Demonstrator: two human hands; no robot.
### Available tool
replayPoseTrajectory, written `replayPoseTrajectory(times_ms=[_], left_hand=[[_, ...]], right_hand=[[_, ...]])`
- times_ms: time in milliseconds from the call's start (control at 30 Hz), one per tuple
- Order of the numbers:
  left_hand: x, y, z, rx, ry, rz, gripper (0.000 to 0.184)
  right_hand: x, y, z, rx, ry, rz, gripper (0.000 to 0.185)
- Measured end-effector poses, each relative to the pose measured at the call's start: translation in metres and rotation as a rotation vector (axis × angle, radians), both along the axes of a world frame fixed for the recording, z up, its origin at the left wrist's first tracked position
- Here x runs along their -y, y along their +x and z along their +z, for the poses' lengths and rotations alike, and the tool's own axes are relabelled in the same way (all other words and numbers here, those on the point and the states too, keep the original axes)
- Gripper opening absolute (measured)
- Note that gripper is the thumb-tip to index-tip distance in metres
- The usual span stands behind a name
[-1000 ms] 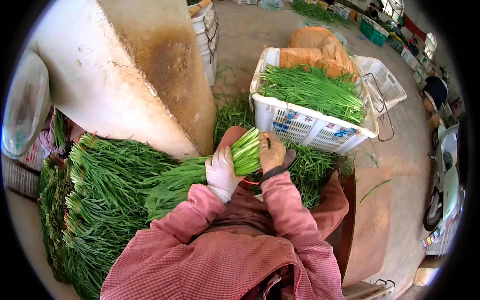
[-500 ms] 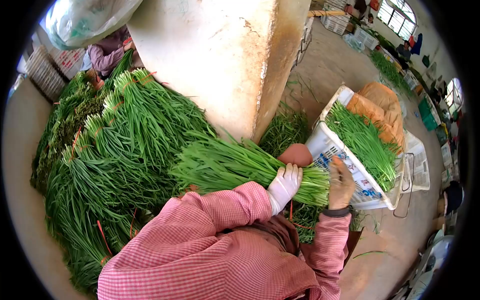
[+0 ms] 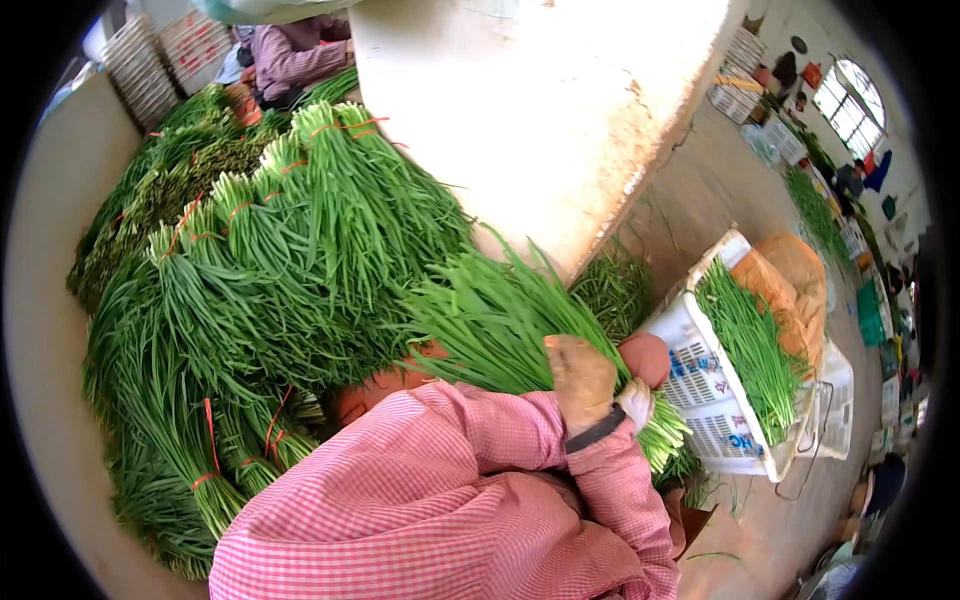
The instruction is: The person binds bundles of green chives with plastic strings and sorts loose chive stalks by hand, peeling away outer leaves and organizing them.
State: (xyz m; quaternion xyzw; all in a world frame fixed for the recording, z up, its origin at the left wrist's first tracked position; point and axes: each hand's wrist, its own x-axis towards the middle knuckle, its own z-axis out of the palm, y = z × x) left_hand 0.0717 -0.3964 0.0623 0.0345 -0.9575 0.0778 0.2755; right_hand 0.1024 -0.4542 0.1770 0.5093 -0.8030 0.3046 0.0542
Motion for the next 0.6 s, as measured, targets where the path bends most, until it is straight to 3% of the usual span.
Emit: replayPoseTrajectory(times_ms=[133, 233, 333, 467, 500, 533, 600], left_hand=[[-0.006, 0.001, 0.006, 0.04, 0.015, 0.003, 0.029], [-0.005, 0.0, 0.009, 0.057, 0.012, 0.021, 0.029], [-0.009, 0.0, 0.011, 0.079, 0.018, 0.024, 0.03], [-0.008, -0.001, 0.016, 0.089, 0.033, 0.029, 0.03], [-0.007, -0.001, 0.016, 0.092, 0.036, 0.014, 0.03], [-0.007, -0.001, 0.017, 0.097, 0.047, 0.011, 0.031], [-0.006, -0.005, 0.018, 0.109, 0.06, 0.02, 0.031]], right_hand=[[-0.005, -0.001, -0.001, 0.125, 0.068, -0.132, 0.022], [-0.004, 0.008, 0.014, -0.215, 0.049, -0.044, 0.025], [-0.011, 0.001, -0.005, -0.136, 0.11, -0.06, 0.019], [-0.012, -0.009, -0.021, 0.027, -0.255, -0.034, 0.012], [-0.016, -0.011, -0.025, 0.29, -0.154, -0.074, 0.011], [-0.018, -0.006, -0.012, 0.285, -0.153, -0.081, 0.011], [-0.031, 0.003, 0.025, 1.295, -0.282, -0.123, 0.014]])
